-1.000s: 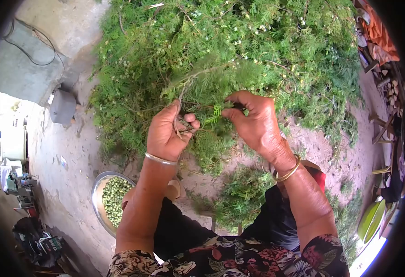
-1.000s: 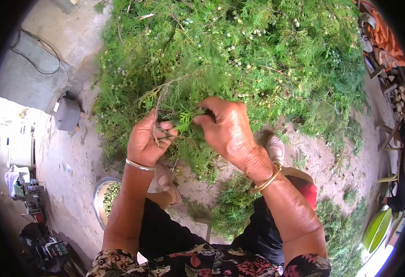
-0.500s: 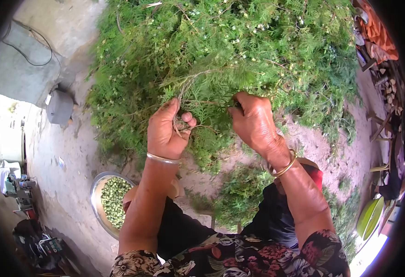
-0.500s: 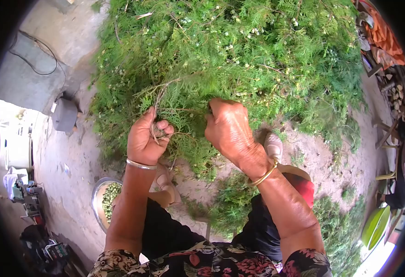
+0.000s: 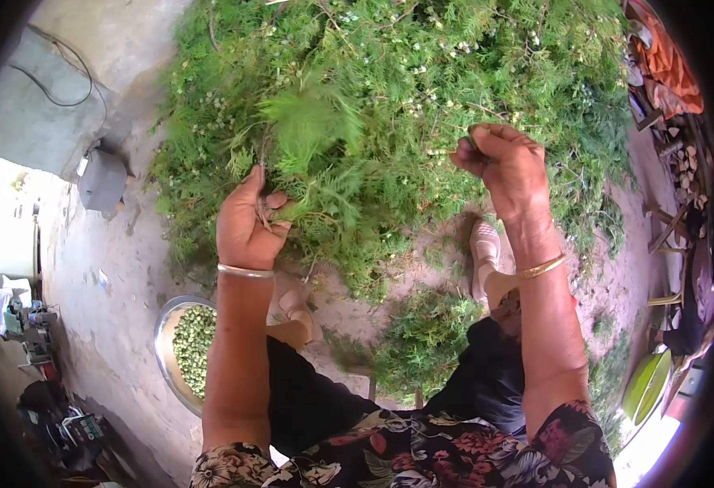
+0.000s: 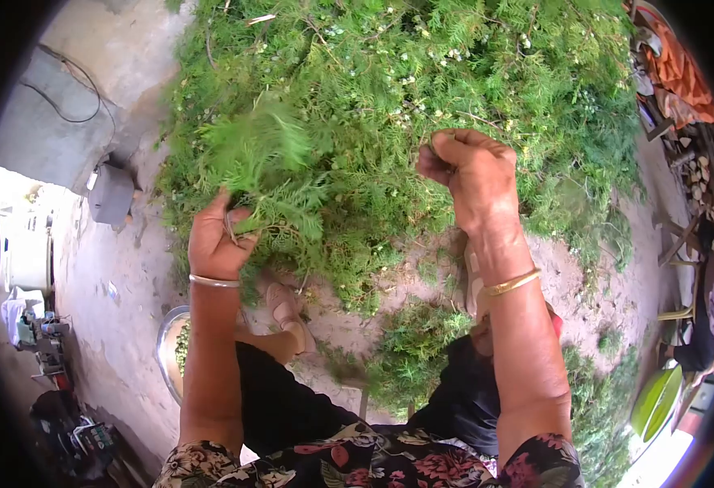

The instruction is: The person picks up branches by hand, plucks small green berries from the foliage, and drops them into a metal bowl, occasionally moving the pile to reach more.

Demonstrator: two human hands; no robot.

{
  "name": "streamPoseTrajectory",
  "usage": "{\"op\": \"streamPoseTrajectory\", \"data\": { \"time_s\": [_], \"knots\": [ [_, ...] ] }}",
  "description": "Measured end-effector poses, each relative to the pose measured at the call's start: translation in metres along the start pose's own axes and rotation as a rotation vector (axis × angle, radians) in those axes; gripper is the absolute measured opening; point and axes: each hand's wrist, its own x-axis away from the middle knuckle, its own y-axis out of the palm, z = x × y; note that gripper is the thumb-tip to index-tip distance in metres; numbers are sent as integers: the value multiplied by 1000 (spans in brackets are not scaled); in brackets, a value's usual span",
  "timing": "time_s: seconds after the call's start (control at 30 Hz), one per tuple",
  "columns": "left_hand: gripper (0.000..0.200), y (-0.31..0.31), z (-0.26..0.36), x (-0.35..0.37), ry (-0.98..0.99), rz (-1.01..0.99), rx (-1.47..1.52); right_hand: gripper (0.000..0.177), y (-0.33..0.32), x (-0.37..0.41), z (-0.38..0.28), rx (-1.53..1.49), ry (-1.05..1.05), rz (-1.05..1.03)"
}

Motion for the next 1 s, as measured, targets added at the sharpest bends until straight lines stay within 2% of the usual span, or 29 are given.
{"op": "streamPoseTrajectory", "data": {
  "time_s": [0.07,0.13,0.2,0.23,0.27,0.33,0.37,0.5,0.57,0.6,0.67,0.7,0.83,0.9,0.93,1.0],
  "knots": [
    [21,-14,8,-4,-123,-200,160,21,1,3,1,-72,11,-65],
    [15,-15,10,-2,-152,-202,271,23,7,13,5,-98,118,-307],
    [15,-10,12,0,-144,-201,316,23,15,22,2,-70,124,-362],
    [23,-6,11,3,-101,-171,282,24,18,25,2,-49,126,-423],
    [23,-4,10,2,-100,-171,280,24,19,26,3,-52,126,-424],
    [23,-3,9,-2,-108,-136,301,25,21,27,7,-119,240,-515],
    [23,-2,8,-2,-103,-129,295,26,28,33,5,-127,264,-465],
    [23,5,2,-1,-150,-181,325,20,30,32,18,-114,276,-505],
    [20,5,-1,-3,-217,-227,354,22,33,35,22,253,236,-503],
    [20,5,-2,-3,-219,-225,355,22,34,36,25,253,239,-502],
    [17,11,-7,-1,-190,-243,305,30,37,40,31,674,27,-469],
    [17,13,-9,0,-192,-242,306,29,44,45,27,753,-32,-448],
    [16,20,-17,2,-212,-229,286,26,43,42,38,780,-5,-443],
    [15,19,-18,1,-222,-222,293,23,41,42,43,808,-137,-499],
    [17,16,-17,-1,-216,-215,288,23,41,44,43,807,-134,-499],
    [18,11,-13,-5,-207,-209,284,21,43,47,39,591,-61,-580]
  ]
}}
